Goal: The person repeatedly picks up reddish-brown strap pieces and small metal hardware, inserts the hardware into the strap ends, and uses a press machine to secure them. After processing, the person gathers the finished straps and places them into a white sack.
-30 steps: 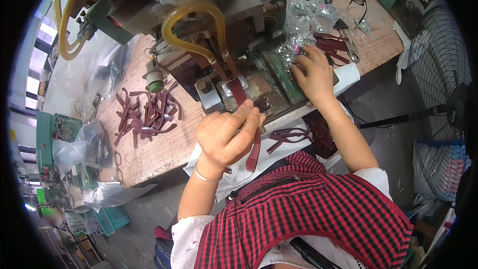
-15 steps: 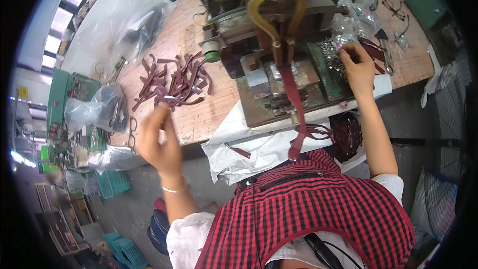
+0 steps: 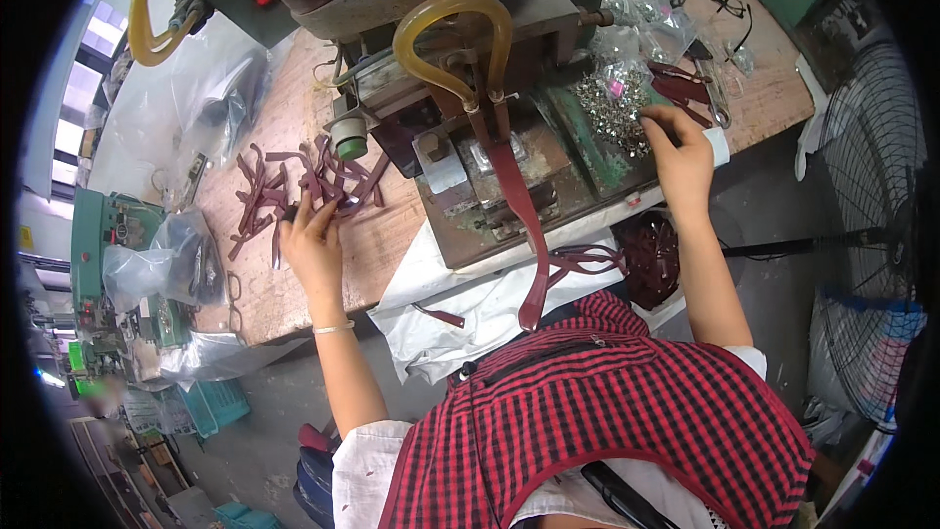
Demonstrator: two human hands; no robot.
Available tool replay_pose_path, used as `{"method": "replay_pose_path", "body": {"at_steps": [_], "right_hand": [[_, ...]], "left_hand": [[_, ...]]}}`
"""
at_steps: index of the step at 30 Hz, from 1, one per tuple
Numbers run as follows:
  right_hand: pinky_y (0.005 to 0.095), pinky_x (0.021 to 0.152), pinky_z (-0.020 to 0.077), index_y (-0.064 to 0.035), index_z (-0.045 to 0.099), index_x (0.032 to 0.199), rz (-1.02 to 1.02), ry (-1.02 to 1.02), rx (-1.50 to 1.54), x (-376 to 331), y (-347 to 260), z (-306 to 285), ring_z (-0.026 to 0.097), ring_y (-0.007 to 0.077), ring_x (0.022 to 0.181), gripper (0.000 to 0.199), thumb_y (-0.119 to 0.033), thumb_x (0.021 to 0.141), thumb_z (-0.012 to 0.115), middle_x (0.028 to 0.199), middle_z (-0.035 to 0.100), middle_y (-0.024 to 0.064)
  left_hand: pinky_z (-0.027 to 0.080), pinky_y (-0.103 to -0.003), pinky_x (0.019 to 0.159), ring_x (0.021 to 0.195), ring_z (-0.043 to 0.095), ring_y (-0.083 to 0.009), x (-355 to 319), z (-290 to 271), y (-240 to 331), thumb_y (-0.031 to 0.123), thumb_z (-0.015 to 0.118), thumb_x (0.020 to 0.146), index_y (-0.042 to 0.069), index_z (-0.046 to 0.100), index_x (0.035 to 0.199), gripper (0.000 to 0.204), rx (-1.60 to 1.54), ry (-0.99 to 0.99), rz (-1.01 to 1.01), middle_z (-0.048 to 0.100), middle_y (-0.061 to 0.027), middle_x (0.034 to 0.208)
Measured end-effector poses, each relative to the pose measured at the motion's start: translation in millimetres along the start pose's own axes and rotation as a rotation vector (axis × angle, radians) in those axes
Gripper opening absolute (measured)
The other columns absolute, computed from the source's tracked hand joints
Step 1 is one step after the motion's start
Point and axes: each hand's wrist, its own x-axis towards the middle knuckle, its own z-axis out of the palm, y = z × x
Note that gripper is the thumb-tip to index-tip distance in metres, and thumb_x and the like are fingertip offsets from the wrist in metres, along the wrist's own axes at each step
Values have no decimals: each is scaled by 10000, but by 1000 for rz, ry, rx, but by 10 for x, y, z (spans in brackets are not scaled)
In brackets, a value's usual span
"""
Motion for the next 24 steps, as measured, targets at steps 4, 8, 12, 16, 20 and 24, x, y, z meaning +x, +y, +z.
{"method": "replay_pose_path", "body": {"at_steps": [4,8,12,16,20,24], "right_hand": [[251,832,522,-14,760,1070,40,-173,154,-142,-465,37,677,105,893,167,-57,915,713,976,755,45],[298,870,539,2,725,1067,-225,-304,254,-81,-1070,418,711,172,923,188,-40,885,703,971,754,99],[285,840,530,18,671,1076,-114,-332,452,-140,-1158,827,701,154,893,219,-24,865,713,945,739,80],[259,819,522,27,637,1134,6,-337,568,-243,-1139,820,684,113,890,289,-5,859,721,932,729,70],[247,828,514,33,579,1220,122,-430,695,-206,-1349,801,662,106,907,362,18,876,691,962,707,60],[292,912,515,50,512,1348,187,-479,679,-297,-1525,643,656,149,1015,456,37,909,634,1152,678,110]], "left_hand": [[465,-333,851,797,628,-239,109,-302,215,73,719,902,88,785,1093,202,-193,141,-74,764,-62,1114],[475,-241,656,810,608,-79,210,-66,514,64,655,1007,-17,713,1169,191,-772,293,-190,744,-72,1020],[472,-224,632,796,673,-90,17,139,563,146,630,1044,-7,690,1144,192,-1139,120,-469,716,-40,945],[478,-218,619,767,707,-136,-54,-117,959,119,634,1038,-7,663,1057,130,-1182,249,-434,745,-86,971],[536,-248,697,808,670,-151,162,-723,1410,-45,611,994,-62,688,1094,127,-1153,449,-107,742,-146,1038],[596,-318,717,846,738,-272,110,-1092,1659,-32,718,902,-58,692,1081,182,-969,537,364,740,-238,1010]]}}
